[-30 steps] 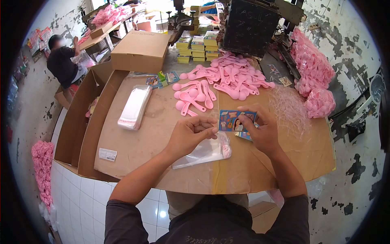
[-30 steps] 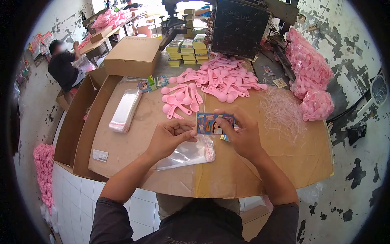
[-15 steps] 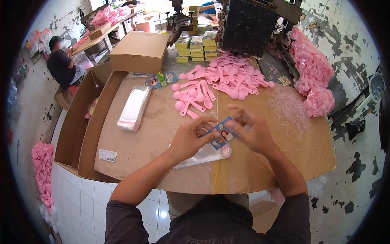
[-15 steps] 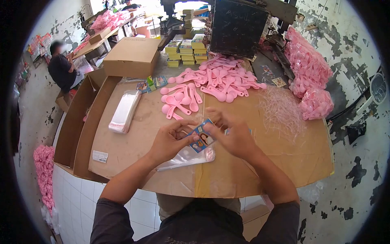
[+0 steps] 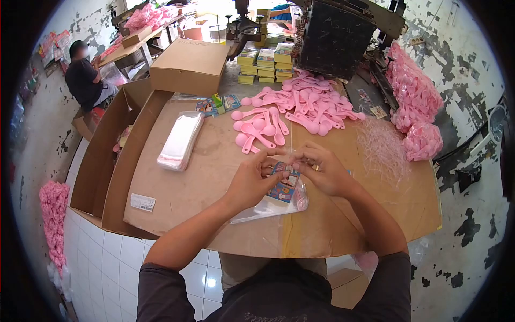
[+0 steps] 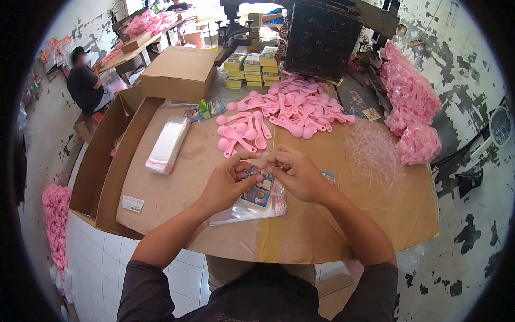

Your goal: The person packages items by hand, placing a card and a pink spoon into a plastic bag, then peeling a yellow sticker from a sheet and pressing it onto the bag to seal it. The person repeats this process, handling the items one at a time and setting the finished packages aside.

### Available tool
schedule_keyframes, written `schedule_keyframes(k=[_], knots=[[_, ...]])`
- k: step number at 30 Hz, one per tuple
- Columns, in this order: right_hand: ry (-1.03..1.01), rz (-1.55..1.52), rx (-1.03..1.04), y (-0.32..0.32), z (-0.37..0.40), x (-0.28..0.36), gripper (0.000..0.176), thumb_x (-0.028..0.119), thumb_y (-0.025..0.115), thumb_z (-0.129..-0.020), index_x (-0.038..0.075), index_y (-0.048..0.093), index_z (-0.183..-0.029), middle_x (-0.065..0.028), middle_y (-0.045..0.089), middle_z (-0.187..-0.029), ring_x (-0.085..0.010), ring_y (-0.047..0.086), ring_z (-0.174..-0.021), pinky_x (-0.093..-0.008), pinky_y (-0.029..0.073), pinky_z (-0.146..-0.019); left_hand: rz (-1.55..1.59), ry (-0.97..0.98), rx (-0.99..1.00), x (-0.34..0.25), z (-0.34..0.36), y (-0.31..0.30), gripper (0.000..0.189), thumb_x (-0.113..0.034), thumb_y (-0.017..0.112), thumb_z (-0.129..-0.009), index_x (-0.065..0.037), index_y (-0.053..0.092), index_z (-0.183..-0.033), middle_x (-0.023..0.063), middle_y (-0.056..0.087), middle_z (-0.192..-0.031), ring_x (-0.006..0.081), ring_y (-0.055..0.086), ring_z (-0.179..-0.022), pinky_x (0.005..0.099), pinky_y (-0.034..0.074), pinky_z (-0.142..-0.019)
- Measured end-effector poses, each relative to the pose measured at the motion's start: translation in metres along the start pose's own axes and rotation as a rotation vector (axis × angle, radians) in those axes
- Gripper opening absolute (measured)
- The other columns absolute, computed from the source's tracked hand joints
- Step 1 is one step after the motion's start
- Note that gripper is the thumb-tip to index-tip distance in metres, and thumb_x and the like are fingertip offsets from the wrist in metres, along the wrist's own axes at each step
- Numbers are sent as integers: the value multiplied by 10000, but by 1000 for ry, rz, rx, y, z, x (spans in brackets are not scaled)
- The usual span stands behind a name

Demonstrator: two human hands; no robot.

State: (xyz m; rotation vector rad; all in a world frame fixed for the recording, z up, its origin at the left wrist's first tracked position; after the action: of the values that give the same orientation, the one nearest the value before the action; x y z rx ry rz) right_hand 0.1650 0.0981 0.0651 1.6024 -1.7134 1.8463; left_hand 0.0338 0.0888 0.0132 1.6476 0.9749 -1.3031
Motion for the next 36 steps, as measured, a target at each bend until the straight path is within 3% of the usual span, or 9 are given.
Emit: schedule_keyframes(k=[2,7,12,15,21,27,30,33,36], knots=[[-2,66,167,1,-16,3,232,194,677,-982,23,718,-1135,-65,624,-1023,-165,599,-921,-326,488,-796,-43,-54,4,6,-1,-3,457,-28,731,-943,8,523,-1348,95,702,-1109,132,710,-970,266,601,-829],[-148,-28,-9,0,-108,-28,429,324,610,-1016,23,637,-1320,-155,613,-1335,-262,561,-1272,-364,435,-1077,79,-141,239,12,5,15,354,-31,758,-921,-12,621,-1247,46,727,-974,84,700,-912,245,569,-747],[-417,655,-102,87,-152,-33,648,529,643,-937,101,568,-1418,-181,458,-1535,-327,397,-1464,-533,262,-1215,181,-192,557,-15,26,44,360,-126,838,-873,-42,689,-1190,1,725,-902,17,602,-750,206,464,-629],[-358,782,-35,109,-157,-40,658,567,630,-919,132,574,-1410,-171,449,-1540,-338,406,-1450,-593,228,-1206,223,-216,531,-6,25,44,372,-127,842,-869,-38,690,-1197,10,731,-929,22,610,-787,209,469,-653],[-362,601,159,72,-144,-75,563,463,647,-919,111,605,-1355,-155,485,-1510,-350,445,-1404,-528,291,-1178,139,-159,537,3,20,41,361,-74,796,-905,-20,660,-1235,51,738,-1032,78,670,-936,241,530,-779],[-471,651,-87,-14,-100,-84,419,315,719,-885,87,661,-1232,-149,593,-1335,-332,513,-1313,-488,379,-1101,24,-263,553,16,23,42,314,-69,778,-921,-20,653,-1205,53,736,-1062,91,677,-956,257,541,-823],[-214,541,-152,-60,-75,-77,379,257,750,-846,85,677,-1175,-141,622,-1240,-328,583,-1189,-480,452,-1007,84,-213,499,10,19,37,315,-67,759,-936,-16,633,-1220,56,737,-1064,83,676,-956,249,544,-818],[177,585,144,-51,-46,-100,319,233,749,-832,83,678,-1105,-134,628,-1151,-328,622,-1069,-452,507,-908,69,-232,420,15,11,25,323,-68,743,-949,-12,614,-1240,59,739,-1070,77,678,-960,245,548,-828],[85,699,58,-34,-22,-83,262,207,730,-836,70,662,-1050,-125,631,-1094,-321,636,-1037,-434,523,-859,40,-246,316,21,5,13,321,-74,732,-959,-9,609,-1248,62,740,-1072,79,684,-956,244,555,-827]])
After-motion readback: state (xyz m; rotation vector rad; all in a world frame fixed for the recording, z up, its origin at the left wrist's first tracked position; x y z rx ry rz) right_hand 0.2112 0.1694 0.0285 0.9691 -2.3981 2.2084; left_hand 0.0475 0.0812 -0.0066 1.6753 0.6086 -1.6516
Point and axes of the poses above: each hand's wrist, its own z-axis away from the middle knuckle, its own y-axis out of the palm, x = y × z, the point moved 10 cm from there along -z, towards the middle knuckle
